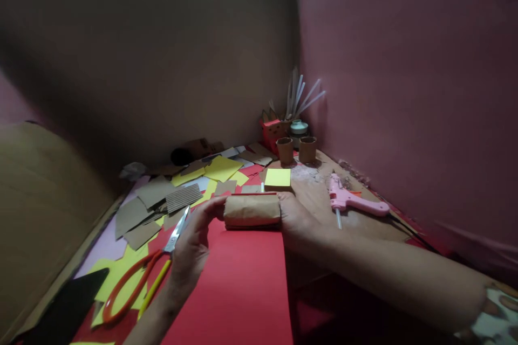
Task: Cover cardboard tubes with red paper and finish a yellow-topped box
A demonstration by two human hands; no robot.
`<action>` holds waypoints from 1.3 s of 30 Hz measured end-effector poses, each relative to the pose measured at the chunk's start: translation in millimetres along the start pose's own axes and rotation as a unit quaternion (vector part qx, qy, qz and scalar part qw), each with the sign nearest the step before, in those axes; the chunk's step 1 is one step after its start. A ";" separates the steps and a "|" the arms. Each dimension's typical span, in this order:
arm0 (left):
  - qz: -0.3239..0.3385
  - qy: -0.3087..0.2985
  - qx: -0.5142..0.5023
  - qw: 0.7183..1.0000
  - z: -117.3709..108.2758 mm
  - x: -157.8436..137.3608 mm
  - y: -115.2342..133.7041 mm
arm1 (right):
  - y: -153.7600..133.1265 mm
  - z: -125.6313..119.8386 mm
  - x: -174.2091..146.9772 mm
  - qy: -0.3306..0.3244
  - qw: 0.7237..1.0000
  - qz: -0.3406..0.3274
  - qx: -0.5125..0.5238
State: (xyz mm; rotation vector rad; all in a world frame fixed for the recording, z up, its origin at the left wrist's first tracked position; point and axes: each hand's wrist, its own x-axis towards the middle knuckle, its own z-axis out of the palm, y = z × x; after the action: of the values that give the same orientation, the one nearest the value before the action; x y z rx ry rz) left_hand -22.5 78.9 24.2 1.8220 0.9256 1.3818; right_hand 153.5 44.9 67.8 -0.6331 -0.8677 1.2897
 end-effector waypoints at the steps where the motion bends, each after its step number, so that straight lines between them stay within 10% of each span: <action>1: -0.025 0.003 -0.036 0.999 1.2 -1.7 -2.6 | 0.0 0.2 0.5 0.003 0.998 0.048 0.036; 5: -0.090 -0.005 -0.126 0.988 4.8 -5.4 2.9 | 6.1 -3.0 1.1 -0.004 0.985 0.129 0.115; 17: -0.128 0.017 -0.173 0.976 4.3 -7.7 29.6 | 20.1 -19.6 -10.3 -0.096 0.991 0.010 -0.090; 39: -0.202 -0.170 -0.297 0.917 -12.3 0.4 17.9 | 17.4 -29.2 -25.2 -0.101 0.938 -0.156 -0.293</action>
State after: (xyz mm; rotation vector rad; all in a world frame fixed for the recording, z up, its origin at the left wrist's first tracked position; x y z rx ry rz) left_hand -31.7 70.7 42.1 1.2566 0.5668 0.9087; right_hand 167.1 25.4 32.8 -0.7937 -1.4860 0.8081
